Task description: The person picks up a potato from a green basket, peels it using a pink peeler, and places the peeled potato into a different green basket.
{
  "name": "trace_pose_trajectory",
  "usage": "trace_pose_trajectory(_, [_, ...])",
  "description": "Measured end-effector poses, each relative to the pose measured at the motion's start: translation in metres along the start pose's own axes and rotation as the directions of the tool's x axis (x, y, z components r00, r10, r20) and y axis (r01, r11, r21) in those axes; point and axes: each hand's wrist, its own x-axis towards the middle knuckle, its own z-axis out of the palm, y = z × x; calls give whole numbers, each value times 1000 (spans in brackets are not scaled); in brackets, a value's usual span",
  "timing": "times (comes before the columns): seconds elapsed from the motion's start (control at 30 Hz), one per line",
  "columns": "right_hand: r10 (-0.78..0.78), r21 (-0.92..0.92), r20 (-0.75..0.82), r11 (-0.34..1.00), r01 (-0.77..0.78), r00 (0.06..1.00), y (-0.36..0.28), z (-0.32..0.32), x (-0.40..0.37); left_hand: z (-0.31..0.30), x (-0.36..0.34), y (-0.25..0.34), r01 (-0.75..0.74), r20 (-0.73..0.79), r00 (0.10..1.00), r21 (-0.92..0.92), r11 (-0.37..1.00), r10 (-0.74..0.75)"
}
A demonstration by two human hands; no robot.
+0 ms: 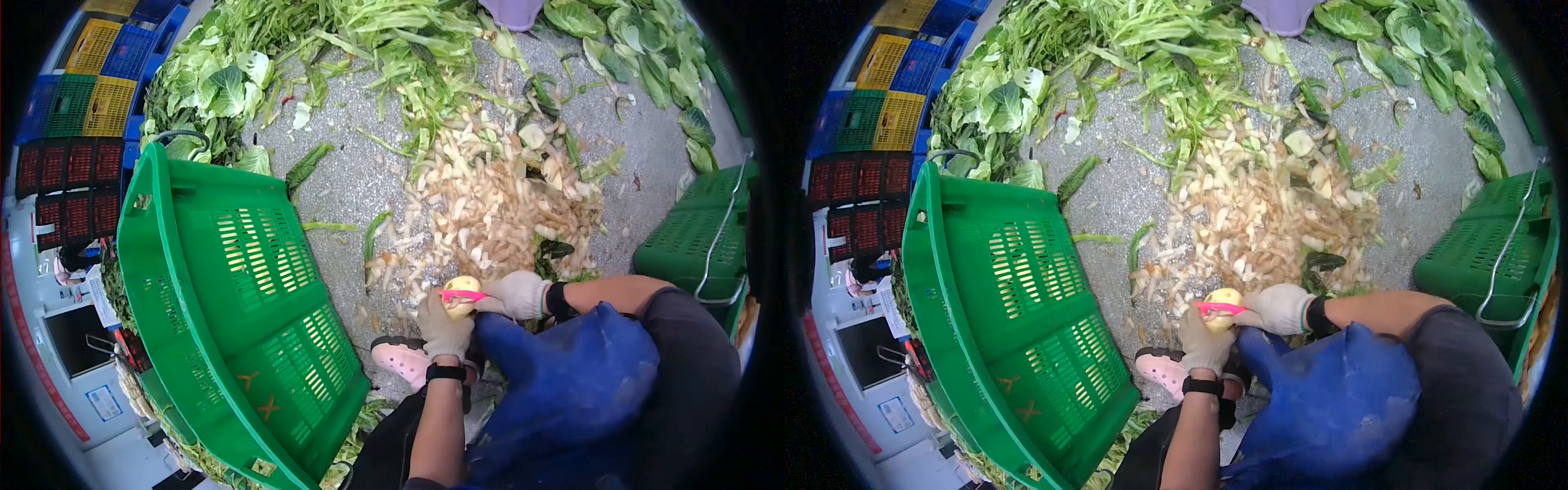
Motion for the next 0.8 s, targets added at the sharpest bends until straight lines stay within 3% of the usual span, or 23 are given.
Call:
trace_pose_trajectory(0.03, [58, 14, -16, 998, -58, 998, -3, -4, -2, -3, 1, 7, 13, 10, 1000, -22, 1000, -13])
trace_pose_trajectory(0.07, [4, 82, -103, 997, 5, 995, 5, -2, -2, -5, -3, 11, 31, 27, 999, -46, 998, -30])
trace_pose_trajectory(0.33, [226, -9, 21, 974, -226, 974, 19, -6, 11, -2, -3, 8, -35, -30, 999, -21, 999, 35])
trace_pose_trajectory(0.4, [220, 86, -40, 973, -216, 975, 14, 1, 5, 0, -3, 7, -45, -13, 999, -10, 999, 44])
trace_pose_trajectory(0.47, [88, 137, -24, 987, -84, 996, 8, 9, -3, 8, -8, 0, -24, -36, 999, -2, 1000, 24])
trace_pose_trajectory(0.53, [198, 64, 3, 978, -198, 980, 15, -3, 7, 10, -6, 2, -47, -79, 996, -1, 999, 47])
trace_pose_trajectory(0.63, [181, 57, -14, 982, -180, 983, 25, 2, 5, 4, -1, 3, -14, 18, 1000, 28, 1000, 13])
trace_pose_trajectory(0.7, [203, 201, -107, 963, -179, 973, 18, 15, 1, 4, -2, 4, -16, -40, 999, -2, 1000, 15])
trace_pose_trajectory(0.73, [201, 199, -84, 963, -181, 976, 17, 17, 1, 6, -6, 4, -19, -98, 995, -33, 999, 15])
trace_pose_trajectory(0.8, [136, 149, 9, 980, -136, 991, 14, 11, 2, 5, -14, 5, 6, -55, 998, -25, 1000, -7])
